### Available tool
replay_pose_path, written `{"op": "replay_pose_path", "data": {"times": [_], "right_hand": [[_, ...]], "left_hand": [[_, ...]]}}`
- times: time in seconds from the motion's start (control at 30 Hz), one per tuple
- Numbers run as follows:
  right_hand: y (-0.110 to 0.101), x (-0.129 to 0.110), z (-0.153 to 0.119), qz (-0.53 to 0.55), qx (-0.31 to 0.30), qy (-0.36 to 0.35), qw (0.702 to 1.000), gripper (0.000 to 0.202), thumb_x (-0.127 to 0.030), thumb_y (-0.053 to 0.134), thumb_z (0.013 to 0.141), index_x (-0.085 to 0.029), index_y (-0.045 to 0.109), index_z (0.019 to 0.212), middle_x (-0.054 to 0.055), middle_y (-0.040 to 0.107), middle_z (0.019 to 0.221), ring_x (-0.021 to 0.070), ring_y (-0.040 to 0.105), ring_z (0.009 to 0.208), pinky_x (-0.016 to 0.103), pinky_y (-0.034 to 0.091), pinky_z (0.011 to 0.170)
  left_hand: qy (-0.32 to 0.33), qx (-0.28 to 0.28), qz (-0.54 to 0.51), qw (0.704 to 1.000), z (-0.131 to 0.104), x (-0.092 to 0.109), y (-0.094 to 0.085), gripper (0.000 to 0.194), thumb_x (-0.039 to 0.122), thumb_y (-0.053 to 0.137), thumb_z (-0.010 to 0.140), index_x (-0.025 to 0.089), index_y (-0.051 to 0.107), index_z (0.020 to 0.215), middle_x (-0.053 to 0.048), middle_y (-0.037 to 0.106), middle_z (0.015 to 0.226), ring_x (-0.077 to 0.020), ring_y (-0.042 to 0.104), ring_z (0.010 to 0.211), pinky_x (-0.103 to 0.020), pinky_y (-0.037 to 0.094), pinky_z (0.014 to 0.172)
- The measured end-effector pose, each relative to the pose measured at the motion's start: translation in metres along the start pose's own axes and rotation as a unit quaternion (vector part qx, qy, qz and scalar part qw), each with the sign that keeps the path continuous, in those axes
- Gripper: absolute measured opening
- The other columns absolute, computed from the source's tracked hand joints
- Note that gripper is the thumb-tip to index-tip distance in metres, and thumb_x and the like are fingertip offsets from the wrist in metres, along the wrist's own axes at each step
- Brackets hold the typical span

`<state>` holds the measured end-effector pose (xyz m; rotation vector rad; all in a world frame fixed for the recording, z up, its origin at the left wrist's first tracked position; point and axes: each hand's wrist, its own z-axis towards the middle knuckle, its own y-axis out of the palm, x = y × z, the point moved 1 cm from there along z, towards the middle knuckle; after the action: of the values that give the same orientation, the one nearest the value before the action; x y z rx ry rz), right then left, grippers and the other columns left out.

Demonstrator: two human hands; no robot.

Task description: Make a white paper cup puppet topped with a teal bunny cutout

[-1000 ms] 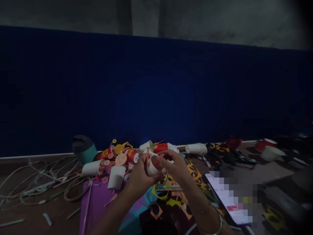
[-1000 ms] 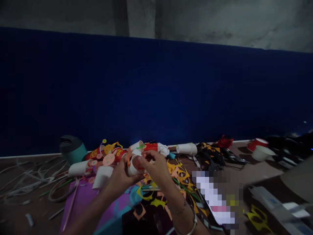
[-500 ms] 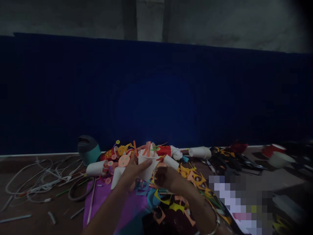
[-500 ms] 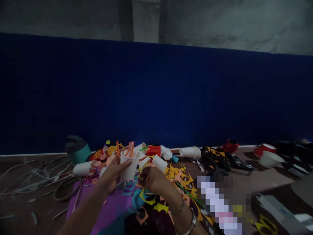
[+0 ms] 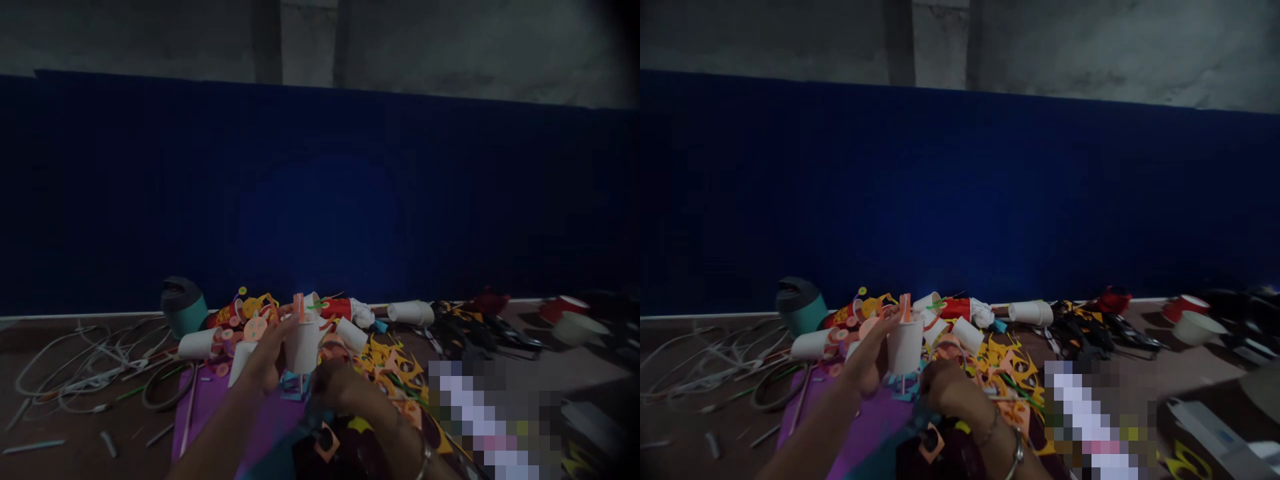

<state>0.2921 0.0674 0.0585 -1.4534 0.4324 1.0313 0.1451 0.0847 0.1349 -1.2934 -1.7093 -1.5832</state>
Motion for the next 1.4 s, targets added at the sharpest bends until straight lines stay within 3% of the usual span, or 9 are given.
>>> {"op": "replay_pose_path", "data": {"times": [0.07, 0.13, 0.3, 0.57, 0.83, 0.93, 1.1, 1.4], "right_hand": [[-0.020, 0.002, 0.006, 0.056, -0.003, 0.021, 0.998, 0.003, -0.018, 0.068, 0.055, -0.017, 0.065, 0.054, -0.002, 0.062, 0.049, 0.0139, 0.056, 0.048, 0.022, 0.041, 0.047], [-0.041, 0.002, 0.010, 0.115, 0.025, 0.044, 0.992, 0.012, -0.029, 0.063, 0.065, -0.017, 0.064, 0.063, -0.002, 0.060, 0.051, 0.0126, 0.055, 0.045, 0.022, 0.039, 0.043], [-0.077, -0.007, 0.008, 0.204, 0.136, 0.079, 0.966, 0.027, -0.046, 0.053, 0.077, -0.019, 0.055, 0.076, -0.006, 0.053, 0.047, 0.0104, 0.049, 0.035, 0.020, 0.032, 0.036], [-0.093, -0.037, -0.005, 0.272, 0.274, 0.029, 0.922, 0.025, -0.035, 0.066, 0.072, -0.018, 0.060, 0.089, 0.001, 0.064, 0.071, 0.0133, 0.056, 0.059, 0.024, 0.043, 0.053], [-0.084, -0.048, -0.011, 0.234, 0.214, -0.054, 0.947, 0.021, -0.028, 0.059, 0.081, -0.021, 0.062, 0.100, 0.005, 0.066, 0.094, 0.0192, 0.060, 0.086, 0.033, 0.048, 0.079], [-0.083, -0.050, -0.011, 0.190, 0.209, -0.055, 0.958, 0.020, -0.024, 0.057, 0.082, -0.021, 0.062, 0.100, 0.005, 0.066, 0.094, 0.0192, 0.059, 0.086, 0.033, 0.047, 0.078], [-0.083, -0.053, -0.012, 0.124, 0.225, -0.057, 0.965, 0.023, -0.018, 0.055, 0.080, -0.022, 0.064, 0.101, 0.004, 0.066, 0.094, 0.0188, 0.059, 0.084, 0.031, 0.045, 0.075], [-0.083, -0.052, -0.011, 0.076, 0.217, -0.058, 0.971, 0.027, -0.016, 0.054, 0.080, -0.021, 0.065, 0.103, 0.004, 0.067, 0.093, 0.0183, 0.058, 0.080, 0.030, 0.044, 0.070]], "left_hand": [[0.058, -0.016, -0.002, 0.998, -0.001, 0.006, -0.002, 0.049, 0.037, 0.075, 0.068, 0.023, 0.055, 0.111, 0.000, 0.072, 0.080, -0.0167, 0.068, 0.068, -0.022, 0.052, 0.058], [0.067, -0.018, 0.002, 0.998, -0.001, 0.011, -0.005, 0.049, 0.038, 0.075, 0.069, 0.025, 0.054, 0.112, 0.001, 0.071, 0.079, -0.0163, 0.067, 0.065, -0.022, 0.052, 0.055], [-0.036, 0.019, 0.042, 0.998, 0.001, 0.010, -0.007, 0.045, 0.053, 0.067, 0.071, 0.021, 0.061, 0.102, -0.001, 0.070, 0.068, -0.0172, 0.063, 0.051, -0.026, 0.050, 0.046], [-0.034, -0.025, 0.125, 0.991, 0.005, -0.013, -0.003, 0.039, 0.037, 0.069, 0.071, 0.021, 0.061, 0.105, -0.003, 0.071, 0.077, -0.0203, 0.068, 0.071, -0.025, 0.050, 0.056], [-0.033, -0.092, 0.112, 0.989, 0.001, -0.023, 0.003, 0.026, 0.032, 0.066, 0.073, 0.022, 0.061, 0.096, -0.002, 0.071, 0.084, -0.0185, 0.066, 0.075, -0.026, 0.049, 0.065], [-0.051, -0.087, 0.126, 0.987, -0.001, -0.024, 0.005, 0.030, 0.032, 0.066, 0.073, 0.021, 0.059, 0.100, -0.003, 0.071, 0.082, -0.0185, 0.065, 0.074, -0.027, 0.049, 0.065], [-0.040, -0.110, 0.138, 0.983, -0.005, -0.022, 0.010, 0.041, 0.032, 0.068, 0.073, 0.020, 0.055, 0.111, -0.004, 0.071, 0.085, -0.0217, 0.066, 0.087, -0.029, 0.048, 0.074], [-0.063, -0.086, 0.148, 0.983, -0.002, -0.027, 0.005, 0.041, 0.033, 0.070, 0.071, 0.021, 0.056, 0.107, -0.004, 0.070, 0.092, -0.0208, 0.065, 0.088, -0.028, 0.047, 0.075]]}}
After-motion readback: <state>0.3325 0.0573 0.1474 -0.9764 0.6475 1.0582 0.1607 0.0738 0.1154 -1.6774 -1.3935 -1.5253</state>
